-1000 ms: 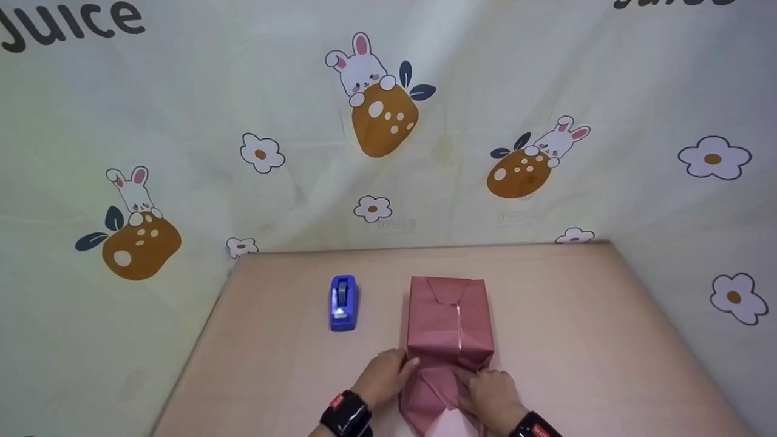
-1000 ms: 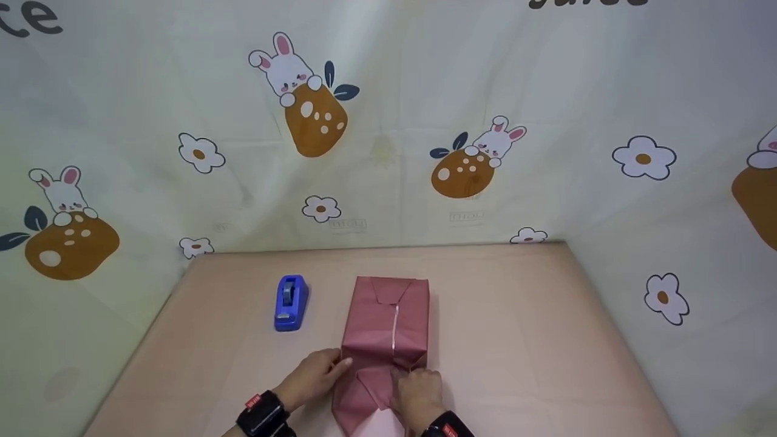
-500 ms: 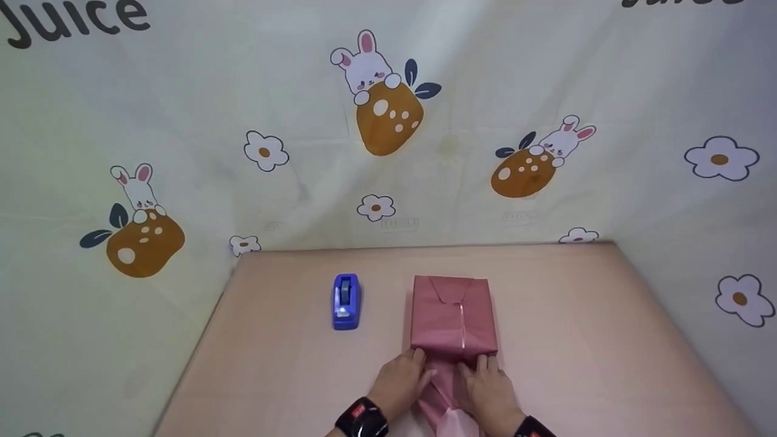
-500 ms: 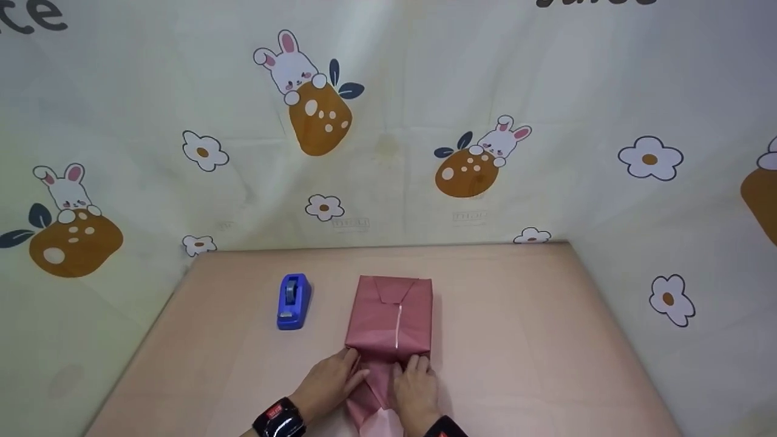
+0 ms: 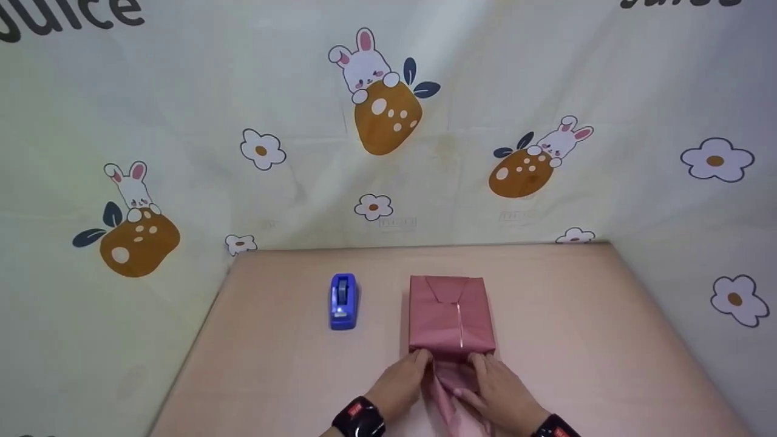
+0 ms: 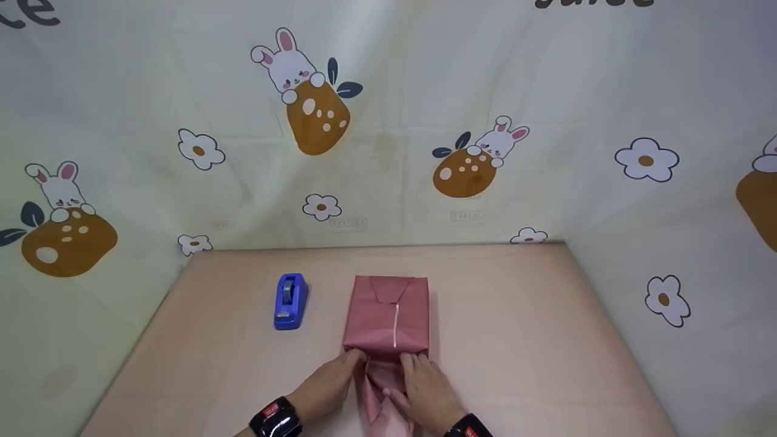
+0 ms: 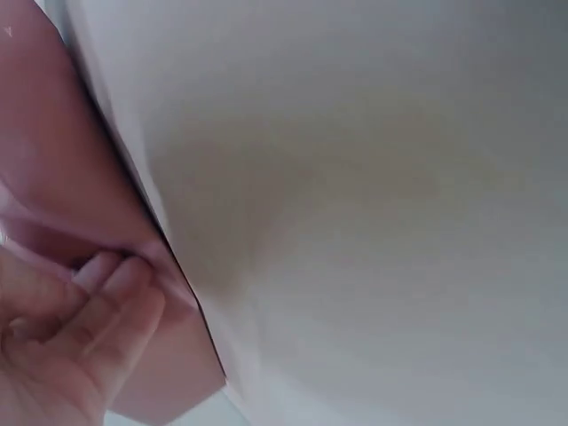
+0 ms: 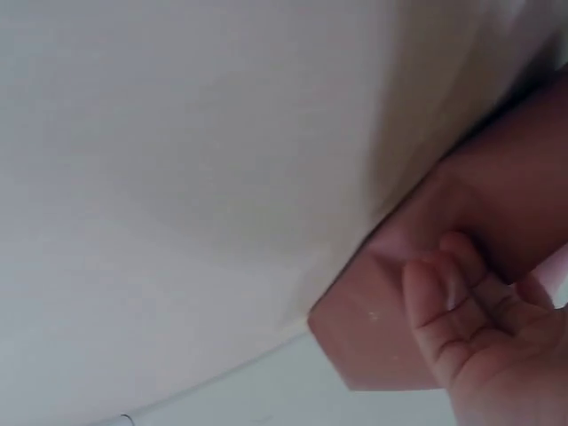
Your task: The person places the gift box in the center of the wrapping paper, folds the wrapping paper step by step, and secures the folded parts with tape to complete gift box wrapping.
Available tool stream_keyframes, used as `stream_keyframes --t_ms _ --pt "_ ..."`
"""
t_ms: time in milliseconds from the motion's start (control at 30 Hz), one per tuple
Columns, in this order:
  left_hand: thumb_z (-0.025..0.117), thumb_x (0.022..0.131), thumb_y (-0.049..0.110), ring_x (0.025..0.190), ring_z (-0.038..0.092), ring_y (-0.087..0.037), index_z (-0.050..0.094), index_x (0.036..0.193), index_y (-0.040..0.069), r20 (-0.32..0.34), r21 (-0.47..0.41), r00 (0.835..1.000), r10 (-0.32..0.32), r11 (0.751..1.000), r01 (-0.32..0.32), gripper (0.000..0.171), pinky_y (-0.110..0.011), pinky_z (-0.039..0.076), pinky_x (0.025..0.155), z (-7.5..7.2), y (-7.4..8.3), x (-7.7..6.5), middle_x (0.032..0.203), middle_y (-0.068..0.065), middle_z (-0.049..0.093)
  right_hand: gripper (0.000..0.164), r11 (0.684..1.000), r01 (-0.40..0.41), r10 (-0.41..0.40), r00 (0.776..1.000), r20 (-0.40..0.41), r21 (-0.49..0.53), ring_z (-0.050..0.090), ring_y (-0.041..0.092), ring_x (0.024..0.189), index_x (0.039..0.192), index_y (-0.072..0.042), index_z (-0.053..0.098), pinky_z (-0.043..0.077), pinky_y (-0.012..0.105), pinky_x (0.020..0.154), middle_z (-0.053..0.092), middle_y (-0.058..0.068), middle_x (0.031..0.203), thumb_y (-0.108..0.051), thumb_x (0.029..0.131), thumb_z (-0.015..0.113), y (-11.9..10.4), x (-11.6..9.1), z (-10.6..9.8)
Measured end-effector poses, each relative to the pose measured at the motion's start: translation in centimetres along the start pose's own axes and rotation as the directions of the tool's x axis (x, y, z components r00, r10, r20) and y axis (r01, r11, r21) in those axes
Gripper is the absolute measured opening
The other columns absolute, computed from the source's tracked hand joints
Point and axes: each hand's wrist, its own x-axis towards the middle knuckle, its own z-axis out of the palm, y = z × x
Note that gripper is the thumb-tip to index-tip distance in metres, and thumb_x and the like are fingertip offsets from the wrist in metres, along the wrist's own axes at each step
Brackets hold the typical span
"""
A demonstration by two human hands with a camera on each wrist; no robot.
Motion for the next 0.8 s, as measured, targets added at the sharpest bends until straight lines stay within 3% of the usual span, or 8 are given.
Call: stream_keyframes --t_ms 133,267,400,533,700,800 --pt "0.063 0.071 -0.007 0.097 0.055 -0.011 0.054 0.109 0.007 0.086 0.02 0.995 0.06 0.998 -0.062 0.041 -0.018 0.048 0.085 -0.3 -0.3 -0.4 0.105 -0.001 0.052 0.033 0.992 -0.004 -0.002 0.999 0.045 0.127 0.053 0.011 0.087 0.112 -0.006 0.048 0.048 0.032 0.078 0.052 -0.002 0.096 -0.034 0.095 0.051 0.4 -0.3 -0.2" --pt "0.062 0.076 -0.003 0.105 0.053 -0.012 0.052 0.119 0.007 0.122 0.011 0.988 0.09 0.996 -0.092 0.045 -0.019 0.046 0.091 -0.3 -0.4 -0.6 0.112 -0.001 0.05 0.023 0.972 -0.021 0.001 0.996 0.086 0.233 0.058 0.015 0.099 0.117 -0.007 0.047 0.049 0.035 0.086 0.055 0.0 0.105 -0.019 0.098 0.044 0.6 -0.4 -0.4" --pt "0.065 0.079 0.008 0.107 0.052 -0.014 0.05 0.124 0.008 0.136 0.003 0.986 0.093 0.996 -0.094 0.048 -0.023 0.046 0.093 -0.1 -0.6 -0.6 0.113 -0.001 0.051 0.032 0.965 0.035 -0.044 0.999 0.029 0.259 0.059 0.017 0.104 0.12 -0.005 0.047 0.05 0.035 0.088 0.057 0.003 0.112 -0.006 0.089 0.053 1.2 -0.9 -0.3" --pt "0.071 0.077 0.025 0.104 0.053 -0.014 0.053 0.122 0.014 0.149 0.076 0.982 0.117 0.989 -0.129 0.049 -0.025 0.047 0.089 0.2 -0.7 -0.3 0.112 0.001 0.052 0.045 0.963 0.139 -0.13 0.99 -0.053 0.229 0.058 0.014 0.104 0.118 -0.001 0.052 0.052 0.033 0.085 0.056 0.005 0.114 -0.001 0.075 0.065 1.5 -1.4 0.0" --pt "0.07 0.076 0.041 0.091 0.055 -0.012 0.061 0.107 0.018 0.103 0.258 0.975 0.196 0.942 -0.217 0.039 -0.022 0.048 0.079 0.9 -0.2 0.4 0.104 0.004 0.057 0.056 0.966 0.213 -0.215 0.977 -0.001 0.149 0.053 0.014 0.106 0.124 0.002 0.055 0.051 0.033 0.086 0.052 0.007 0.12 -0.011 0.071 0.069 1.5 -1.5 0.0" --pt "0.069 0.075 0.044 0.082 0.055 -0.009 0.063 0.099 0.019 0.074 0.34 0.97 0.231 0.909 -0.242 0.035 -0.02 0.047 0.072 1.2 0.1 0.8 0.097 0.007 0.058 0.064 0.968 0.21 -0.22 0.974 0.058 0.137 0.052 0.016 0.108 0.127 0.003 0.052 0.05 0.034 0.087 0.051 0.008 0.122 -0.017 0.07 0.071 1.4 -1.4 -0.2"
